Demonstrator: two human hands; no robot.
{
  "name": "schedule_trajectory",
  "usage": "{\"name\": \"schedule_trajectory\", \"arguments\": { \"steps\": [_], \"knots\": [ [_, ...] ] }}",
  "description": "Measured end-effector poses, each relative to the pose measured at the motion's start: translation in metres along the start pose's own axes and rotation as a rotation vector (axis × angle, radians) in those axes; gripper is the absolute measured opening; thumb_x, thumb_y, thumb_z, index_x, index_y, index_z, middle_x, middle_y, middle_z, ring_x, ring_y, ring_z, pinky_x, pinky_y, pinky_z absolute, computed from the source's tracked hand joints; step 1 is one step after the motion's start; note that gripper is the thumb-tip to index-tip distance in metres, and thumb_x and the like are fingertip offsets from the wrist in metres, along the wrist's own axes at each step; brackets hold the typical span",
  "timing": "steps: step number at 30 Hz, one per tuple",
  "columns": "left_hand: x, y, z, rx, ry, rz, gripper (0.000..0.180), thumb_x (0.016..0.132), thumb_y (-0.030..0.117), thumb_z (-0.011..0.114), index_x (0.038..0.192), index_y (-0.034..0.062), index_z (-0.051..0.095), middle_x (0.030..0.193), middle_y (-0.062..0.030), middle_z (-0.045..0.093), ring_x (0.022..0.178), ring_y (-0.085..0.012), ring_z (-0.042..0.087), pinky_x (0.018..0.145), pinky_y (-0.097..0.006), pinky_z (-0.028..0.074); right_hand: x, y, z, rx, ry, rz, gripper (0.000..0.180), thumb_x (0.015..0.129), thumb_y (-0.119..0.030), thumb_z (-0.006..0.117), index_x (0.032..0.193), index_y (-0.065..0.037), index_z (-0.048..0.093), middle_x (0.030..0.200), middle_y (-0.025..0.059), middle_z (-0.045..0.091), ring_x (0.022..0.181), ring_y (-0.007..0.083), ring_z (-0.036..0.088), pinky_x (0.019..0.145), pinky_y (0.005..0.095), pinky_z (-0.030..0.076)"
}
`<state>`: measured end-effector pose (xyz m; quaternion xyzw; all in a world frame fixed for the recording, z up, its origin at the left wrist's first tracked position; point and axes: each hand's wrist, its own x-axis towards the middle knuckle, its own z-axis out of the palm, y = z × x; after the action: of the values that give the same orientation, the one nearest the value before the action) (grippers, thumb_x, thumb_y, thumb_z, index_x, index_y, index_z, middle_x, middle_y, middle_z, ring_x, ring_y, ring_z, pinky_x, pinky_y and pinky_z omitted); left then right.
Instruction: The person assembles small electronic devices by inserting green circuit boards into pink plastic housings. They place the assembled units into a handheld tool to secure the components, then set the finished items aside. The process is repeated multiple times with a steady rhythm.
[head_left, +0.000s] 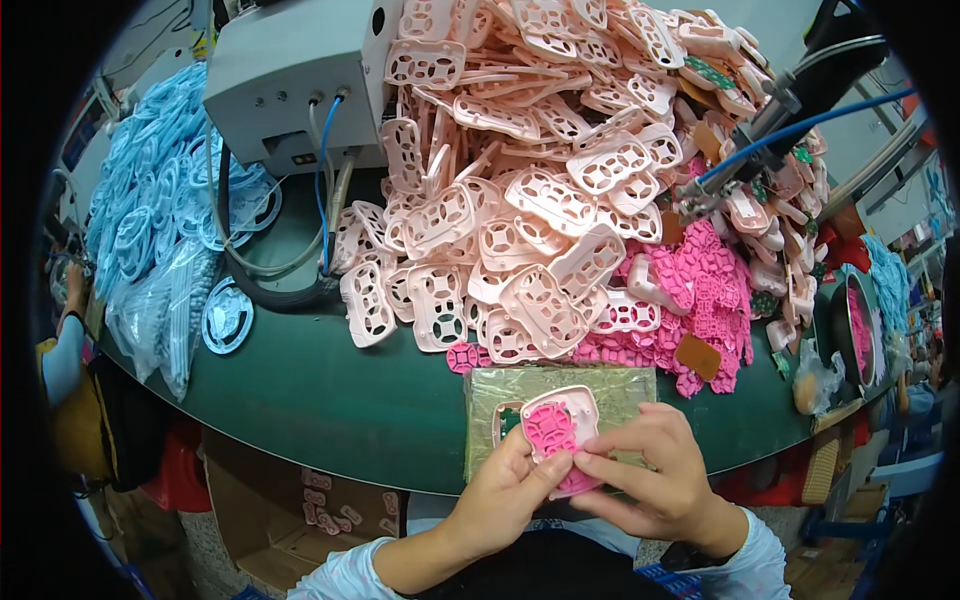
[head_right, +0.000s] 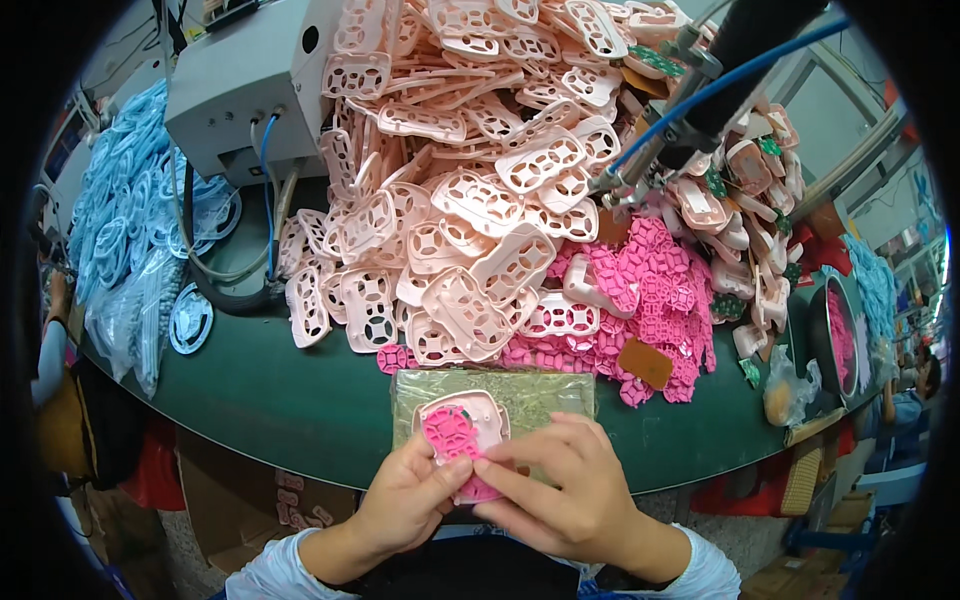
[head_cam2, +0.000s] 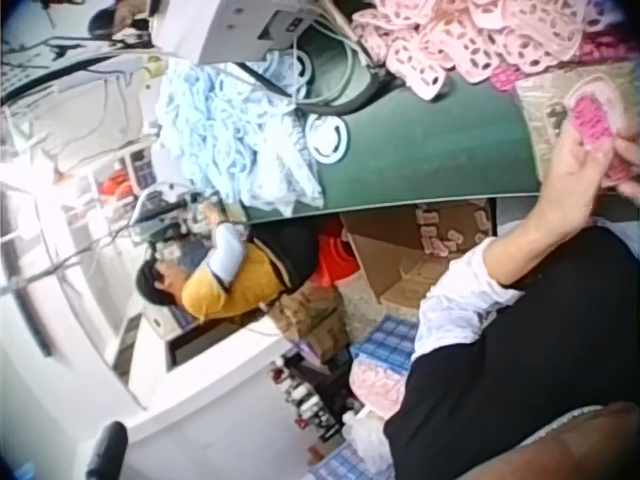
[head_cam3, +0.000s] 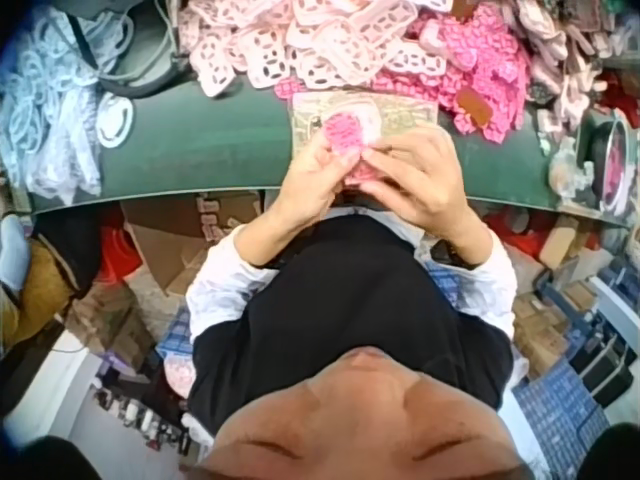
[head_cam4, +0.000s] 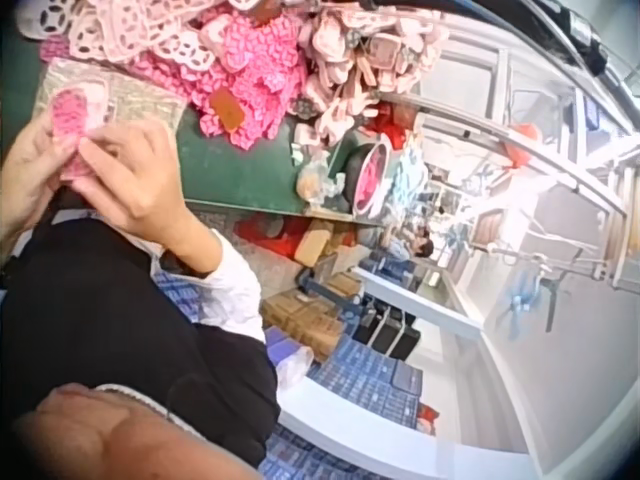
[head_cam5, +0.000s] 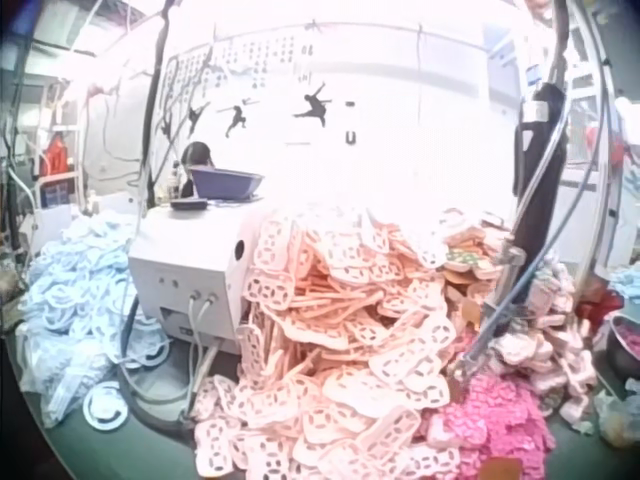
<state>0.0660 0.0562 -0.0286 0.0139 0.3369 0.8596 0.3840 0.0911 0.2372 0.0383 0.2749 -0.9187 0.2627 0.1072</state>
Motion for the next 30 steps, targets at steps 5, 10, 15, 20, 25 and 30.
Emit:
{"name": "schedule_trajectory", "arguments": {
  "steps": [5, 10, 15, 20, 25, 30],
  "knots": [
    [0.0, 0.002, 0.004, 0.141, -0.069, 0.058, 0.039, 0.1, 0.009, 0.043, 0.137, -0.0023, 0.034, 0.126, -0.0109, 0.052, 0.115, -0.0152, 0.053, 0.098, -0.031, 0.044, 0.013, 0.001, 0.004, 0.242, 0.298, 0.304, 0.039, 0.072, -0.011, 0.078, 0.108, -0.005, 0.064, 0.102, 0.0129, 0.061, 0.09, 0.0257, 0.06, 0.079, 0.0343, 0.048],
    [-0.003, -0.001, 0.006, 0.26, -0.072, 0.082, 0.041, 0.1, 0.012, 0.045, 0.137, -0.003, 0.034, 0.124, -0.0099, 0.052, 0.113, -0.0142, 0.053, 0.097, -0.03, 0.044, 0.019, 0.01, 0.015, 0.604, 0.101, 0.511, 0.037, 0.08, -0.011, 0.073, 0.111, 0.001, 0.059, 0.096, 0.01, 0.064, 0.088, 0.0149, 0.062, 0.079, 0.0287, 0.049],
    [-0.005, -0.001, 0.004, 0.336, -0.056, 0.078, 0.039, 0.1, 0.01, 0.043, 0.136, -0.0026, 0.036, 0.124, -0.011, 0.052, 0.114, -0.0153, 0.053, 0.098, -0.031, 0.044, 0.014, 0.011, 0.023, 0.972, 0.081, 0.687, 0.028, 0.085, -0.01, 0.069, 0.107, 0.003, 0.058, 0.097, 0.0077, 0.064, 0.089, 0.0114, 0.061, 0.082, 0.0274, 0.049],
    [-0.002, -0.003, -0.001, 0.527, -0.035, 0.088, 0.037, 0.1, 0.009, 0.044, 0.134, -0.0032, 0.038, 0.119, -0.0103, 0.054, 0.106, -0.0134, 0.055, 0.091, -0.028, 0.045, 0.013, 0.006, 0.03, 1.013, 0.163, 0.711, 0.021, 0.086, -0.006, 0.067, 0.102, 0.002, 0.056, 0.098, 0.0084, 0.063, 0.089, 0.0115, 0.061, 0.082, 0.0265, 0.049],
    [-0.002, 0.0, 0.005, 0.519, 0.066, 0.127, 0.031, 0.098, 0.009, 0.049, 0.126, -0.0041, 0.047, 0.1, -0.0051, 0.062, 0.086, -0.0091, 0.06, 0.078, -0.024, 0.048, 0.013, 0.005, 0.031, 1.0, 0.193, 0.722, 0.021, 0.087, -0.006, 0.067, 0.103, 0.001, 0.054, 0.096, 0.0077, 0.062, 0.09, 0.0105, 0.06, 0.08, 0.0249, 0.049],
    [-0.003, 0.02, -0.002, 0.299, -0.047, -0.064, 0.031, 0.098, 0.009, 0.052, 0.125, -0.0057, 0.049, 0.107, -0.0081, 0.063, 0.096, -0.0116, 0.062, 0.085, -0.026, 0.051, 0.014, 0.012, 0.032, 1.045, 0.219, 0.719, 0.026, 0.087, -0.006, 0.067, 0.107, 0.0, 0.052, 0.102, 0.0074, 0.061, 0.091, 0.0094, 0.059, 0.079, 0.0243, 0.049]
  ]
}}
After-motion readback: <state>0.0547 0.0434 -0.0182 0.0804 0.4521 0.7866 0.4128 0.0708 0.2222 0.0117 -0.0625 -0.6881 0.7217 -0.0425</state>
